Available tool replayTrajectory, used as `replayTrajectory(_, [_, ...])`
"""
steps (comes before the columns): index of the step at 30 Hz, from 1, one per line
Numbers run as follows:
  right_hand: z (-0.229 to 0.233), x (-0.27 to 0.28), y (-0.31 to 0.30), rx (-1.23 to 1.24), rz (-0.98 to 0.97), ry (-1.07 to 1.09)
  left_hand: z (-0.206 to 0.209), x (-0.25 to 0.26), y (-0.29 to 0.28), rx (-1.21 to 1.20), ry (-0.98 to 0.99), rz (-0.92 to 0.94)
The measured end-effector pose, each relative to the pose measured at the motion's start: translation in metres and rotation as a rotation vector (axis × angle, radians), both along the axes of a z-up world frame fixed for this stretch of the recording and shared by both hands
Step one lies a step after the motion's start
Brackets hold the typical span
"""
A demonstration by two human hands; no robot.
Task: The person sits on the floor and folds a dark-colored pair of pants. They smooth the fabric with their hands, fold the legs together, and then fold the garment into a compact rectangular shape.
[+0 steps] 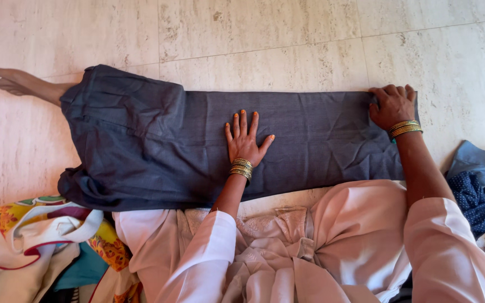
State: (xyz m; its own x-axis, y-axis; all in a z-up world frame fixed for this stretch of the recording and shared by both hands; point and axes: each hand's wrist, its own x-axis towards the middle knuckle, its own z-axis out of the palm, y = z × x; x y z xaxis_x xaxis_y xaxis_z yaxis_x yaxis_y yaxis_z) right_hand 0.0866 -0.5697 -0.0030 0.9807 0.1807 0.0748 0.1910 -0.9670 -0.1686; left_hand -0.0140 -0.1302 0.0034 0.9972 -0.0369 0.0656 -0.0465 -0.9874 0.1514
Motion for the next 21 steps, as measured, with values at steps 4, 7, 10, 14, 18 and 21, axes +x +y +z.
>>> replayTrajectory(4, [0.019,0.010,-0.002,-0.181,0.024,0.021,-0.003,0.003,0.001,-0.007,-0.014,-0.006])
replayTrajectory(7, [0.035,0.010,0.000,-0.253,0.134,-0.157,-0.006,0.002,0.001,0.002,-0.024,-0.016])
replayTrajectory(10, [0.062,-0.015,0.014,-0.224,0.097,-0.114,-0.010,0.003,0.001,-0.011,-0.032,-0.008])
replayTrajectory(14, [0.131,-0.075,0.030,-0.138,0.158,-0.239,-0.016,0.004,0.003,-0.062,-0.042,-0.020])
replayTrajectory(18, [0.201,-0.134,0.058,-0.140,0.305,-0.326,-0.012,0.001,0.010,-0.108,-0.238,0.009])
replayTrajectory(21, [0.246,-0.187,0.081,-0.056,0.491,-0.377,0.012,0.008,0.031,-0.029,-0.341,-0.018])
